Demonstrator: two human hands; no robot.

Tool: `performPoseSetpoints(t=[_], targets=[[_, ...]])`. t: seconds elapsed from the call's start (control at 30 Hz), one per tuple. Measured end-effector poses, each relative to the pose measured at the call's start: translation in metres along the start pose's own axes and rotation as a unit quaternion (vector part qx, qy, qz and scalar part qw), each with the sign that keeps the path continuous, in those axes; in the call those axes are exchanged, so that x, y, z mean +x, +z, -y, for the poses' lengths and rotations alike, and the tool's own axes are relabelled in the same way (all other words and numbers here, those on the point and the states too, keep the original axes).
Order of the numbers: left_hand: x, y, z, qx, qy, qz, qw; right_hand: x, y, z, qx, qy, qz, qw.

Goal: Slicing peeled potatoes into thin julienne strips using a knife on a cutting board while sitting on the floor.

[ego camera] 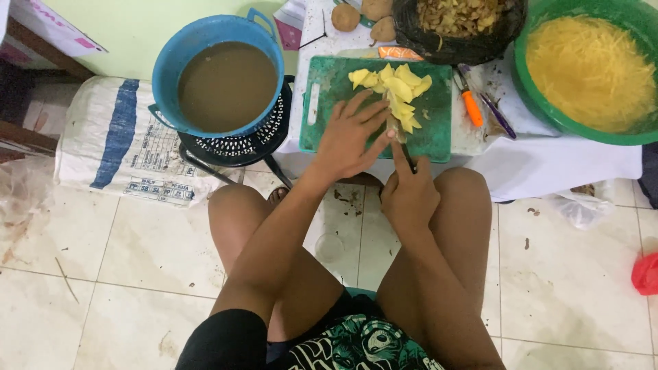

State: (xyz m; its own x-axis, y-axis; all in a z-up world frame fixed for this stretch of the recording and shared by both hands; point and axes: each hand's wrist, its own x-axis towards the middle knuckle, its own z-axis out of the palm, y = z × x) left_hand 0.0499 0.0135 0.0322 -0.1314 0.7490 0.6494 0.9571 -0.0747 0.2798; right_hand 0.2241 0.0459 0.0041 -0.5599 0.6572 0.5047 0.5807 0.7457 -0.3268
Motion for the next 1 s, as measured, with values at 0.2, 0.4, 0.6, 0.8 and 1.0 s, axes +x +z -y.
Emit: performPoseSetpoints(t=[0.2,0.4,0.6,0.8,1.0], targets=[[0.008,0.015,0.003,0.003,-0.024,0.06,0.998,-0.003,0.01,-0.004,0.021,0.023,0.036,0.999],[0.018,0.006,0.008,-0.095,-0.122,0.088,0.984,-0.005,0.006,0.008,0.139,0.052,0.089,0.985],[-0.011,0.012,0.076,-0.102,-0.217,-0.052,0.969,0.003,0.009,0.018,0.355,0.156,0.164,0.907],[-0.027,0.013,0.072,-0.15,-0.377,0.073,0.911,0.0,0.02,0.032,0.378,0.127,0.157,0.903],[-0.022,0.019,0.073,-0.156,-0.443,0.057,0.881,-0.002,0.023,0.043,0.353,0.087,0.15,0.92]])
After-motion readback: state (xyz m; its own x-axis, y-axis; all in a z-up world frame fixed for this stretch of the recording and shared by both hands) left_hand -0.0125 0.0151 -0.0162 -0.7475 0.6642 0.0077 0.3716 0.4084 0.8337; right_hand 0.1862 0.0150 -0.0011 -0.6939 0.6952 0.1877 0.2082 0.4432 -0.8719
